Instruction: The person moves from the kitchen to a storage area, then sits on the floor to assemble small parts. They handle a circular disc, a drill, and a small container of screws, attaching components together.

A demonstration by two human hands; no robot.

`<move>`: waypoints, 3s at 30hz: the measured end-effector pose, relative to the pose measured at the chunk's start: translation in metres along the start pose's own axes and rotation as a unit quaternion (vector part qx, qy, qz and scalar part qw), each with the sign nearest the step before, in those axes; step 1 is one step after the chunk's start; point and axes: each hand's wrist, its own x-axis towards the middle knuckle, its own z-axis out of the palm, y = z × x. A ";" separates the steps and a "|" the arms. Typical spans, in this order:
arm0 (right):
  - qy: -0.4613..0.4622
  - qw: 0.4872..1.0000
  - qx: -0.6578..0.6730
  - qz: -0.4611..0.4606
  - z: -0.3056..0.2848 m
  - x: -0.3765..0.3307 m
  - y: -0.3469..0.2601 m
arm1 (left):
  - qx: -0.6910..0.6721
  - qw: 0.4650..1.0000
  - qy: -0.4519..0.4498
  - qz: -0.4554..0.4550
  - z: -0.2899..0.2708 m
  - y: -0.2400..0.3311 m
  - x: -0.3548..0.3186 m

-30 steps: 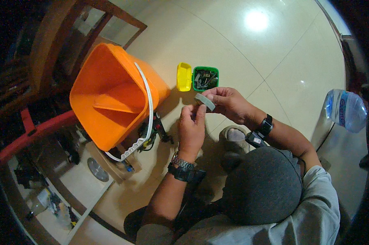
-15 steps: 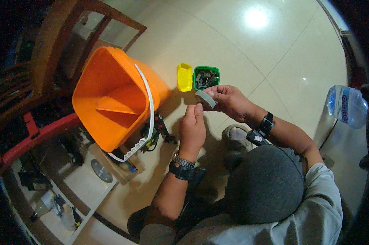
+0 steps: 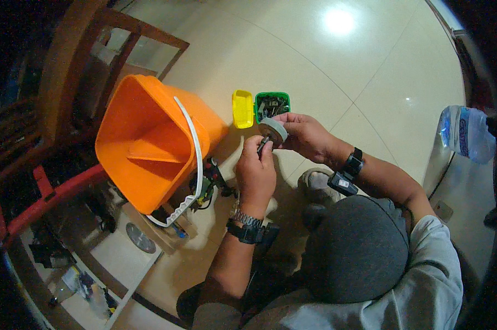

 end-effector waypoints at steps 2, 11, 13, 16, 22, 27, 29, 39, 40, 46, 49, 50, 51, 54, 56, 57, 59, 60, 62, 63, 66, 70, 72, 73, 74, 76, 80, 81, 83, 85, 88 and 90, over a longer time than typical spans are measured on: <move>0.003 1.000 0.010 0.001 0.000 0.001 -0.002 | -0.045 0.998 -0.014 -0.036 0.001 0.002 0.000; -0.092 0.990 0.092 0.047 -0.006 0.006 -0.008 | -0.212 0.976 0.020 -0.033 0.024 -0.001 -0.001; -0.096 0.993 0.055 0.047 -0.009 0.007 -0.005 | -0.241 0.969 0.021 -0.043 0.026 -0.004 -0.004; -0.112 0.994 0.019 -0.005 -0.012 0.007 -0.002 | -0.187 0.982 0.017 0.001 0.025 -0.008 -0.005; -0.053 0.996 0.060 -0.026 -0.016 0.011 -0.012 | -0.412 0.903 0.019 -0.121 0.021 0.003 -0.012; -0.076 0.995 0.058 -0.017 -0.016 0.007 -0.016 | -0.442 0.883 0.010 -0.157 0.017 0.009 -0.010; -0.050 0.997 0.048 -0.021 -0.012 0.008 -0.012 | -0.454 0.875 0.012 -0.169 0.013 0.008 -0.010; 0.065 0.660 -0.698 -0.272 0.015 0.029 -0.006 | -0.520 0.815 0.027 -0.255 -0.019 -0.026 -0.048; 0.053 0.600 -0.743 -0.292 0.018 0.034 -0.006 | -0.515 0.813 0.034 -0.270 -0.022 -0.030 -0.052; 0.032 0.442 -0.840 -0.313 0.028 0.056 0.002 | -0.507 0.802 0.082 -0.304 -0.036 -0.055 -0.067; 0.039 0.424 -0.840 -0.336 0.027 0.053 0.006 | -0.507 0.800 0.086 -0.308 -0.042 -0.065 -0.072; 0.044 0.420 -0.842 -0.335 0.028 0.051 0.009 | -0.511 0.799 0.085 -0.305 -0.044 -0.068 -0.075; 0.050 0.413 -0.841 -0.346 0.028 0.049 0.012 | -0.510 0.798 0.086 -0.308 -0.046 -0.071 -0.078; 0.050 0.457 -0.824 -0.332 0.031 0.043 0.019 | -0.511 0.795 0.090 -0.315 -0.051 -0.080 -0.087; 0.035 0.502 -0.806 -0.313 0.031 0.042 0.016 | -0.512 0.793 0.094 -0.316 -0.054 -0.085 -0.093; 0.033 0.523 -0.798 -0.298 0.031 0.041 0.015 | -0.512 0.793 0.097 -0.316 -0.055 -0.088 -0.096; 0.031 0.544 -0.794 -0.270 0.029 0.042 0.012 | -0.510 0.791 0.105 -0.322 -0.057 -0.094 -0.100; 0.031 0.543 -0.796 -0.265 0.028 0.042 0.010 | -0.507 0.790 0.110 -0.327 -0.058 -0.097 -0.102; 0.037 0.542 -0.798 -0.261 0.027 0.043 0.010 | -0.504 0.787 0.118 -0.336 -0.060 -0.102 -0.105; 0.043 0.541 -0.797 -0.263 0.026 0.043 0.010 | -0.502 0.786 0.120 -0.339 -0.061 -0.104 -0.107; 0.078 0.540 -0.759 -0.355 0.026 0.041 0.005 | -0.508 0.777 0.126 -0.348 -0.063 -0.108 -0.110; 0.109 0.564 -0.671 -0.470 0.022 0.021 -0.005 | -0.529 0.767 0.114 -0.345 -0.064 -0.112 -0.115; 0.065 0.785 -0.544 -0.288 0.021 0.002 0.003 | -0.528 0.770 0.104 -0.342 -0.059 -0.113 -0.114; 0.063 0.865 -0.470 -0.165 0.020 -0.008 0.010 | -0.529 0.768 0.100 -0.346 -0.054 -0.112 -0.114; 0.031 0.911 -0.398 -0.099 0.024 -0.014 0.029 | -0.544 0.765 0.096 -0.330 -0.049 -0.112 -0.113; 0.009 0.922 -0.379 0.080 0.030 -0.014 0.061 | -0.573 0.752 0.091 -0.313 -0.036 -0.108 -0.112; 0.001 0.961 -0.253 0.113 0.032 -0.013 0.100 | -0.484 0.817 0.079 -0.304 -0.008 -0.100 -0.114; 0.000 0.962 -0.250 0.110 0.029 -0.012 0.102 | -0.445 0.843 0.068 -0.293 -0.005 -0.099 -0.115; 0.021 0.960 -0.254 0.113 0.024 -0.011 0.103 | -0.366 0.882 0.041 -0.295 -0.001 -0.098 -0.119; -0.040 0.963 -0.239 0.119 0.020 -0.011 0.103 | -0.333 0.906 0.050 -0.258 -0.001 -0.100 -0.117; -0.024 0.965 -0.228 0.126 0.014 -0.006 0.105 | -0.241 0.947 0.046 -0.209 -0.001 -0.101 -0.107; -0.008 0.970 -0.207 0.124 0.008 -0.002 0.106 | -0.171 0.974 0.014 -0.146 -0.005 -0.099 -0.103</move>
